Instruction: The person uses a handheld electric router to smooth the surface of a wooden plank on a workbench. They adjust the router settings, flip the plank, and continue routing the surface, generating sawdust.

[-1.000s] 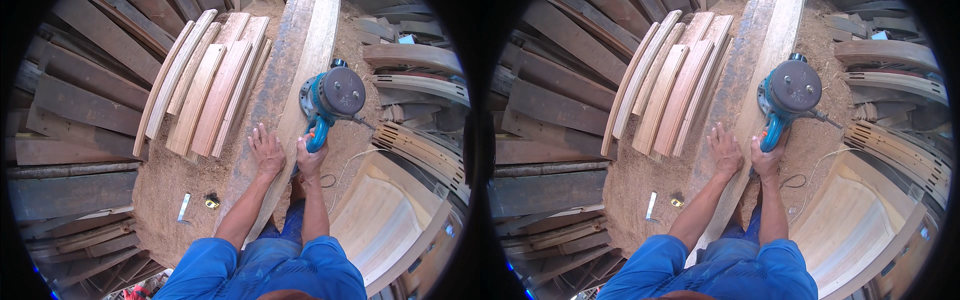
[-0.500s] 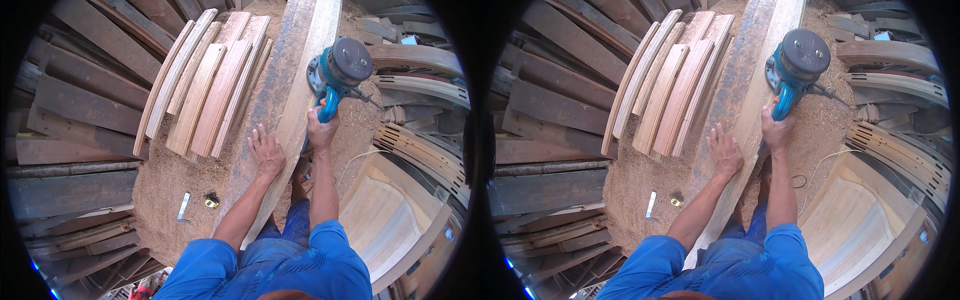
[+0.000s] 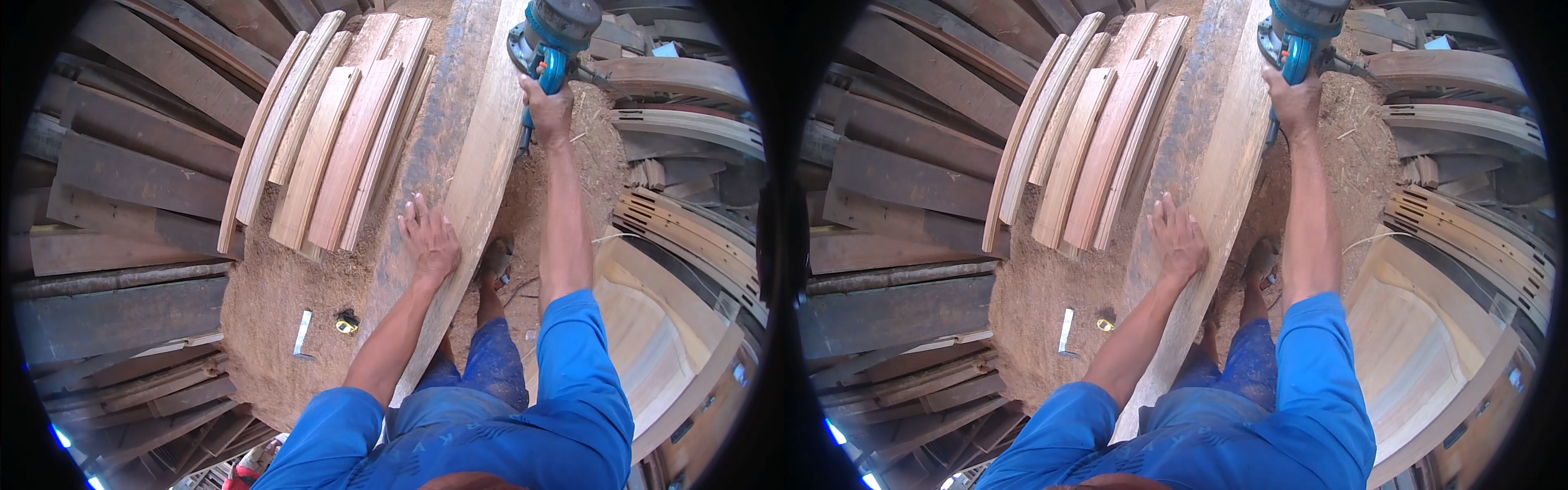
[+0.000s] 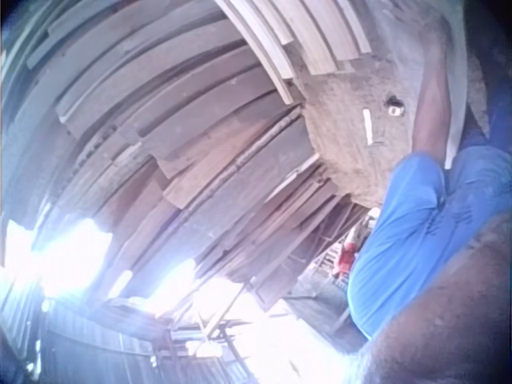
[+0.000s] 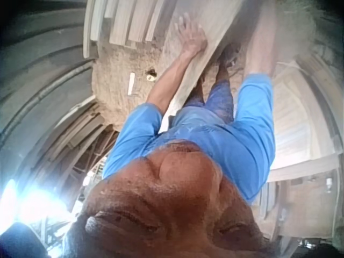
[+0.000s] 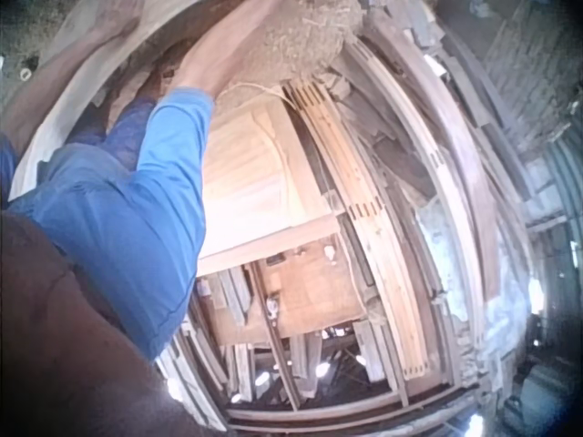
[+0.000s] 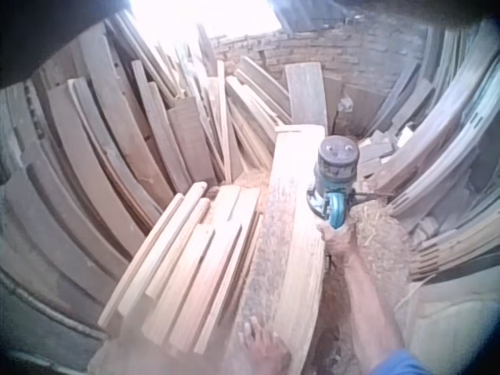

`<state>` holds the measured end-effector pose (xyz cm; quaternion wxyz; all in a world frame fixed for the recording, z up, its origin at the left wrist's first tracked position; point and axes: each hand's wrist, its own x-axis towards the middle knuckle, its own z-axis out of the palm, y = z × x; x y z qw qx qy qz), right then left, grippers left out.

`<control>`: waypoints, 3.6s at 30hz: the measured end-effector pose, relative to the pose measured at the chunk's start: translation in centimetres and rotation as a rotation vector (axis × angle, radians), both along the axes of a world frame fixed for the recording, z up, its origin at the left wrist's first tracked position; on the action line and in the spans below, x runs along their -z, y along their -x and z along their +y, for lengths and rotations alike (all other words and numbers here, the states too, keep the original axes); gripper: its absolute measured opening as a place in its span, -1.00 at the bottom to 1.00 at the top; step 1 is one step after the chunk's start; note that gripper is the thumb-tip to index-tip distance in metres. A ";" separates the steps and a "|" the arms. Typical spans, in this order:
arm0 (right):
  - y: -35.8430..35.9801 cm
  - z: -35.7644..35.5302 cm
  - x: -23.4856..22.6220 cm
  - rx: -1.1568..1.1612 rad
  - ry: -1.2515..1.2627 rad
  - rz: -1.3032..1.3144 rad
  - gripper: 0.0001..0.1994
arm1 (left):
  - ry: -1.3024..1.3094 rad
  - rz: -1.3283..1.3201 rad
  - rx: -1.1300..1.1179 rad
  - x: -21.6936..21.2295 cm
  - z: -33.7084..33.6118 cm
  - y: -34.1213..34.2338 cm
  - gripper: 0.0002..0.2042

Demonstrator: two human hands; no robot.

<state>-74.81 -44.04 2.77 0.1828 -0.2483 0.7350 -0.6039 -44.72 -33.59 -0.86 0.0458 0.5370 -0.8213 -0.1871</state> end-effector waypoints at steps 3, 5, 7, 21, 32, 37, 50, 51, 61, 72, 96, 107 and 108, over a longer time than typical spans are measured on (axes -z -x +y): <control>-3.0 3.6 0.0 -0.002 -0.055 0.010 -0.60 | -0.017 0.003 0.004 -0.2 -0.1 0.2 -0.60; -6.8 7.1 0.0 -0.039 0.029 -0.057 -0.71 | -0.015 -0.008 0.008 -0.1 -0.1 0.1 -0.60; -11.4 11.3 0.0 -0.046 0.025 -0.046 -0.74 | 0.008 -0.035 0.016 0.3 -0.1 -0.1 -0.60; -29.4 25.9 -2.0 -0.132 -0.034 -0.102 -0.69 | -0.051 0.271 -0.119 0.5 -0.4 -0.2 -0.37; -25.3 20.4 -1.5 -0.021 -0.007 -0.099 -0.66 | -0.007 0.119 -0.054 1.2 -0.2 0.1 -0.44; -22.1 17.5 -1.2 -0.010 0.008 -0.056 -0.68 | -0.050 0.028 -0.026 0.8 -0.3 0.3 -0.45; -4.2 3.1 1.8 0.010 0.079 0.162 -0.69 | -0.078 -0.009 0.002 0.0 -0.2 0.4 -0.42; -2.8 1.4 1.3 -0.006 0.030 0.126 -0.70 | -0.070 -0.021 0.003 0.0 -0.4 0.3 -0.43; 6.2 -4.6 3.6 -0.060 0.129 0.190 -0.59 | 0.026 -0.011 0.035 -0.4 -0.2 0.2 -0.47; -8.8 9.3 -0.5 -0.086 -0.082 0.024 -0.60 | 0.049 0.032 0.022 0.7 -0.5 0.2 -0.47; -36.1 30.0 -1.7 -0.069 0.031 -0.124 -0.71 | -0.010 -0.111 -0.051 0.2 15.0 -16.6 -0.56; -32.5 26.3 -1.0 -0.001 0.075 -0.058 -0.67 | -0.016 -0.035 -0.074 0.0 15.1 -16.5 -0.54; -32.3 26.1 -1.1 0.002 0.061 -0.091 -0.67 | -0.007 -0.036 -0.072 -0.1 15.1 -16.5 -0.55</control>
